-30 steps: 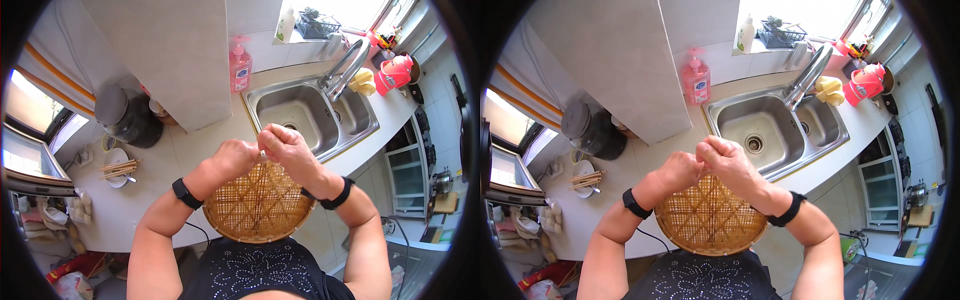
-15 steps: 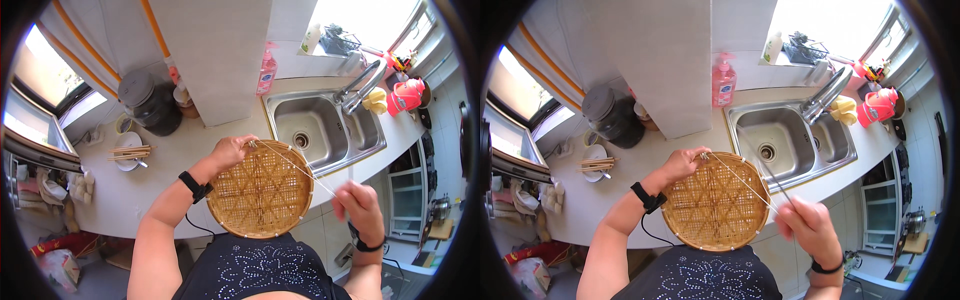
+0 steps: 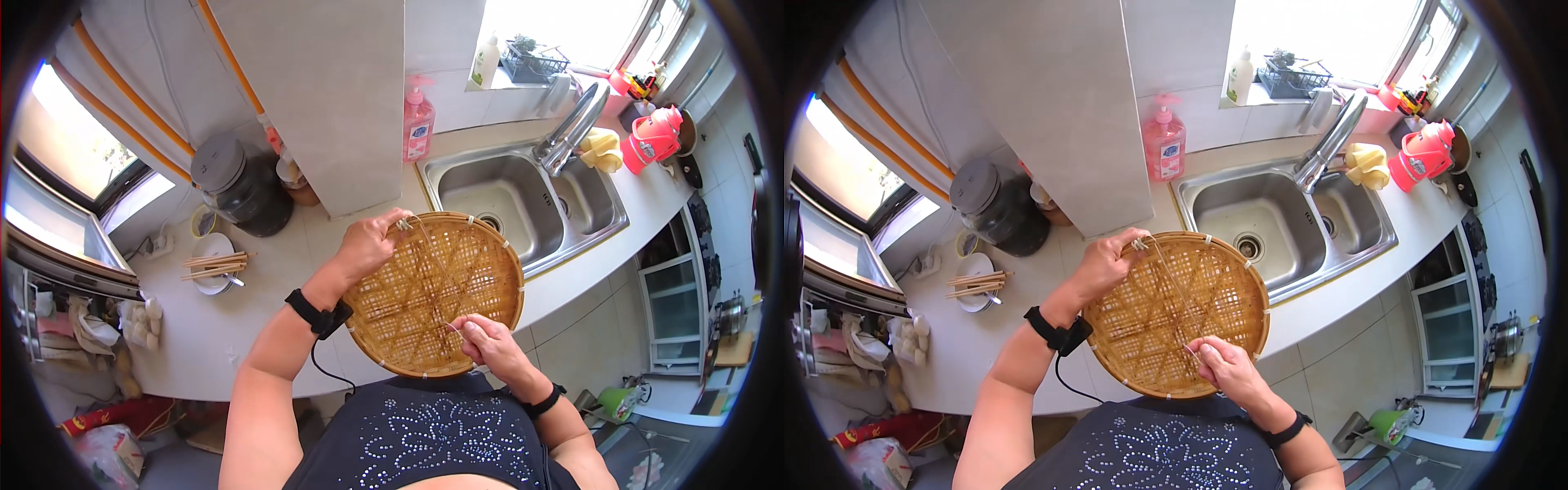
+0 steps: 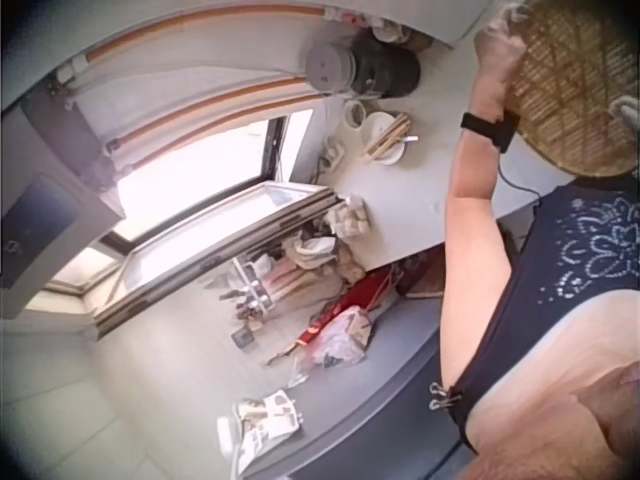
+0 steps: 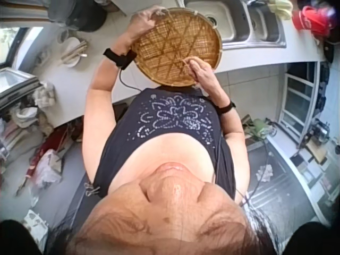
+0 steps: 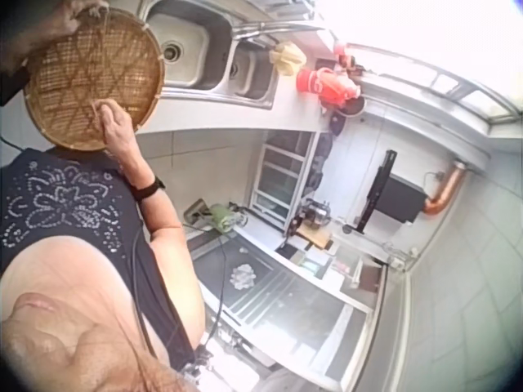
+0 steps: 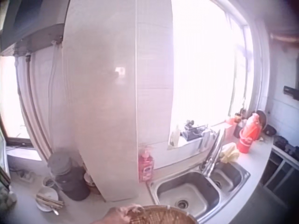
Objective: The person is using a thin wire to secure the rim of a circular bamboo sieve, threading the wire through the mesh and twisting it by hand to repair the structure.
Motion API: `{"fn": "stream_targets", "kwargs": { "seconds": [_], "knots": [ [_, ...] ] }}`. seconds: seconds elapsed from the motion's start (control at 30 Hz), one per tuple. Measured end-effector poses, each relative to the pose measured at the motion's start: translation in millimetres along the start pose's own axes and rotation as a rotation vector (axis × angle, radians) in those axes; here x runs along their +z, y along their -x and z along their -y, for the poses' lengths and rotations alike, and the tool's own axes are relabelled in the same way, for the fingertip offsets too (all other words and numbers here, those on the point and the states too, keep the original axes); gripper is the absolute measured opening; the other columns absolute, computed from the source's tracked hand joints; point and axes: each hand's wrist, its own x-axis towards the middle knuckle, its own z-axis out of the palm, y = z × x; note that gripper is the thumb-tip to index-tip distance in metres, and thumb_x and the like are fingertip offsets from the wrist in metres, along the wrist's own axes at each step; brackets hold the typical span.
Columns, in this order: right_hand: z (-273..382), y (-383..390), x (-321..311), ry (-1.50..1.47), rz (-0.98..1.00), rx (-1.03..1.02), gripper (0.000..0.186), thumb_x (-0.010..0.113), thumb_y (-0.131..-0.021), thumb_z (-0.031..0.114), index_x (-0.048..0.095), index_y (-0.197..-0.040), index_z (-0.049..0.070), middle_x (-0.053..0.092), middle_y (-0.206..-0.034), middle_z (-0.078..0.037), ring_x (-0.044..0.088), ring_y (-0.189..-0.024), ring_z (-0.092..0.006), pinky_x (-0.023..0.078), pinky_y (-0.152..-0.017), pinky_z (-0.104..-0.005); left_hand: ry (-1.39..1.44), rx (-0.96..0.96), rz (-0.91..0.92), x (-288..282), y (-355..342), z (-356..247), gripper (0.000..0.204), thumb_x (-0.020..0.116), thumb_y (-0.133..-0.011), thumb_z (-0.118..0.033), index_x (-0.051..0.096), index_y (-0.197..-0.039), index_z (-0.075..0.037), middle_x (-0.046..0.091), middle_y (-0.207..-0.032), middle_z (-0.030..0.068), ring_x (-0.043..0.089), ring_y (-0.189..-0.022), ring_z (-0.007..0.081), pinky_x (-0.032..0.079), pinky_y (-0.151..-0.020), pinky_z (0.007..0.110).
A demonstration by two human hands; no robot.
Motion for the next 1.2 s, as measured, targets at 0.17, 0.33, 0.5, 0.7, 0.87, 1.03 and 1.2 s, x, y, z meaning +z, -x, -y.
{"fn": "stream_targets", "kwargs": {
  "seconds": [0.17, 0.33, 0.5, 0.7, 0.87, 1.03, 1.2],
  "knots": [
    [1.4, -2.9, 2.8, 0.033, -0.025, 0.012, 0.029, 0.042, -0.103, 0.022, 0.062, -0.110, 0.002, 0.046, -0.064, 0.005, 0.038, -0.055, -0.0033, 0.031, -0.048, -0.0209, -0.033, -0.004, -0.033, 1.5, 6.2, -5.2, 0.029, 0.067, -0.089, -0.016, 0.062, -0.116, -0.010, 0.068, -0.096, 0.0179, 0.067, -0.084, 0.0316, 0.051, -0.074, 0.033],
    [-3.0, -4.8, 2.6, 0.044, -0.003, 0.010, 0.031, 0.041, -0.103, 0.022, 0.063, -0.110, 0.000, 0.045, -0.063, 0.005, 0.038, -0.055, -0.0038, 0.031, -0.048, -0.0211, -0.012, 0.008, -0.074, 5.5, 13.1, -0.5, 0.029, 0.067, -0.089, -0.016, 0.062, -0.116, -0.010, 0.068, -0.093, 0.0183, 0.067, -0.080, 0.0312, 0.051, -0.072, 0.034],
    [-9.9, -7.5, 1.3, 0.025, -0.020, 0.019, 0.032, 0.040, -0.103, 0.021, 0.063, -0.109, 0.000, 0.044, -0.062, 0.005, 0.038, -0.054, -0.0040, 0.031, -0.048, -0.0214, -0.014, -0.047, -0.045, 3.5, 16.3, -6.2, 0.028, 0.066, -0.089, -0.014, 0.062, -0.117, -0.011, 0.068, -0.091, 0.0177, 0.067, -0.077, 0.0298, 0.051, -0.070, 0.034],
    [-11.8, -5.2, 2.4, 0.031, 0.002, 0.002, 0.032, 0.041, -0.103, 0.022, 0.063, -0.109, 0.000, 0.044, -0.061, 0.005, 0.037, -0.054, -0.0039, 0.031, -0.048, -0.0218, 0.005, 0.038, -0.097, 9.1, 18.8, -0.6, 0.028, 0.065, -0.089, -0.014, 0.062, -0.117, -0.011, 0.068, -0.088, 0.0174, 0.065, -0.073, 0.0287, 0.050, -0.069, 0.033],
    [-19.3, -8.1, -0.2, 0.007, -0.007, 0.008, 0.031, 0.042, -0.103, 0.022, 0.063, -0.110, 0.001, 0.045, -0.061, 0.005, 0.037, -0.053, -0.0037, 0.031, -0.048, -0.0213, -0.044, -0.064, -0.028, 4.6, 20.0, -12.8, 0.029, 0.065, -0.089, -0.015, 0.062, -0.117, -0.011, 0.067, -0.089, 0.0180, 0.065, -0.073, 0.0288, 0.050, -0.069, 0.033],
    [-14.0, -5.2, 1.6, 0.001, 0.007, 0.018, 0.032, 0.042, -0.103, 0.023, 0.064, -0.110, 0.001, 0.045, -0.062, 0.005, 0.037, -0.053, -0.0038, 0.030, -0.048, -0.0212, 0.000, 0.039, -0.100, 8.5, 21.5, -1.7, 0.030, 0.065, -0.089, -0.016, 0.061, -0.118, -0.011, 0.066, -0.083, 0.0183, 0.063, -0.068, 0.0278, 0.049, -0.066, 0.034],
    [-18.4, -8.1, -0.3, -0.040, 0.008, 0.010, 0.032, 0.042, -0.104, 0.024, 0.063, -0.110, 0.002, 0.046, -0.062, 0.005, 0.037, -0.053, -0.0037, 0.031, -0.047, -0.0211, -0.038, -0.046, -0.040, 1.6, 20.2, -16.4, 0.030, 0.065, -0.089, -0.017, 0.061, -0.118, -0.010, 0.064, -0.078, 0.0177, 0.058, -0.062, 0.0250, 0.048, -0.064, 0.033]
  ]
}}
